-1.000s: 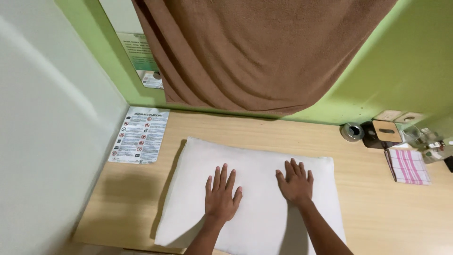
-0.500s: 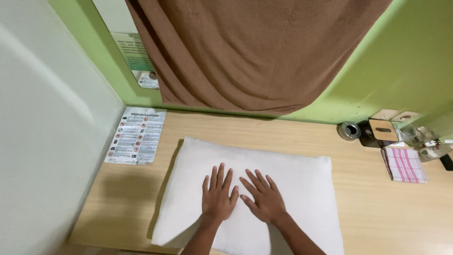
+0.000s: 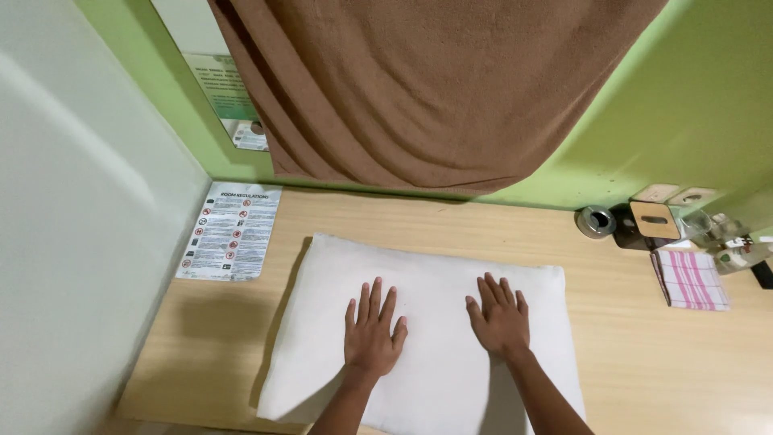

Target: The person picks up a white pillow from a desk, fluffs it, and places it on a bed. They then return to the desk, pick up a second pillow, fluff it, and place it on the bed next to the first one.

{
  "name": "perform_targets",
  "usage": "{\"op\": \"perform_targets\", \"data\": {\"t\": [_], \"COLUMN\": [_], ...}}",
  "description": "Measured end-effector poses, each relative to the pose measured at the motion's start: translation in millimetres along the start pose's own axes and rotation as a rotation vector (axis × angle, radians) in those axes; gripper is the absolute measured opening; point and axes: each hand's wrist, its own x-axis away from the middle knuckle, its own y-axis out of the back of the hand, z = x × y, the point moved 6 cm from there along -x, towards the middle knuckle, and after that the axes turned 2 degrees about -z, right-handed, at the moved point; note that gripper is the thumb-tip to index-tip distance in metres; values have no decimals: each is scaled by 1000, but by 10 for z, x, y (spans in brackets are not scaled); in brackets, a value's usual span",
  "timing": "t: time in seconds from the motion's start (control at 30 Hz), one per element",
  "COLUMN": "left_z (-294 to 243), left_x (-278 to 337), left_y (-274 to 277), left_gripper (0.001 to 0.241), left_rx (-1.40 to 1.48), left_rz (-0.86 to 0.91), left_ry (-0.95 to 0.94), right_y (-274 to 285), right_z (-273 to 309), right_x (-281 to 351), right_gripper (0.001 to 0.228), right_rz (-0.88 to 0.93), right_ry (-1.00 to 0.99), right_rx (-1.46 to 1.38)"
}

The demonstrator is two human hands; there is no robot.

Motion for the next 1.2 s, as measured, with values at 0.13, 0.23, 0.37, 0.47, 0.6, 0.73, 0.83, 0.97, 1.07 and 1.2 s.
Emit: {"op": "perform_targets", "data": {"t": [0.13,0.23,0.37,0.47,0.6,0.73,0.83,0.97,1.07,1.2], "left_z": [27,37,54,62,55,53,57,61,65,85], "left_x": [-23,-50,-141,-199,-291,-285,-255,-263,-263,-268], "left_y": [-73,-93,-109,-79,-68,-64,-66,-66,-65,-55], "left_gripper": [66,66,66,65,67,67,66,66,65,64], "left_rx": [-15,-30,-37,-21,-20,-31,-24,-35,-33,13], "left_rz": [40,-80,-67,-56,-45,-15,-51,-75,-82,-79], "left_ry": [11,-37,-63,-72,-108,-94,-102,-108,-113,-108], "right_y": [77,33,79,99,-60,-151,-375,-376,-574,-462], "right_z": [479,823,1171,1311,1374,1449,1413,1447,1354,1337], "right_x": [405,744,1121,1267,1412,1484,1515,1487,1430,1454], "right_gripper": [71,74,89,104,119,125,129,120,100,89], "right_rz": [-38,-102,-189,-13,220,249,312,153,-6,-269], "right_ry": [113,265,483,501,476,464,414,418,453,580], "right_rx": [5,13,-44,-40,34,72,166,75,171,101]}}
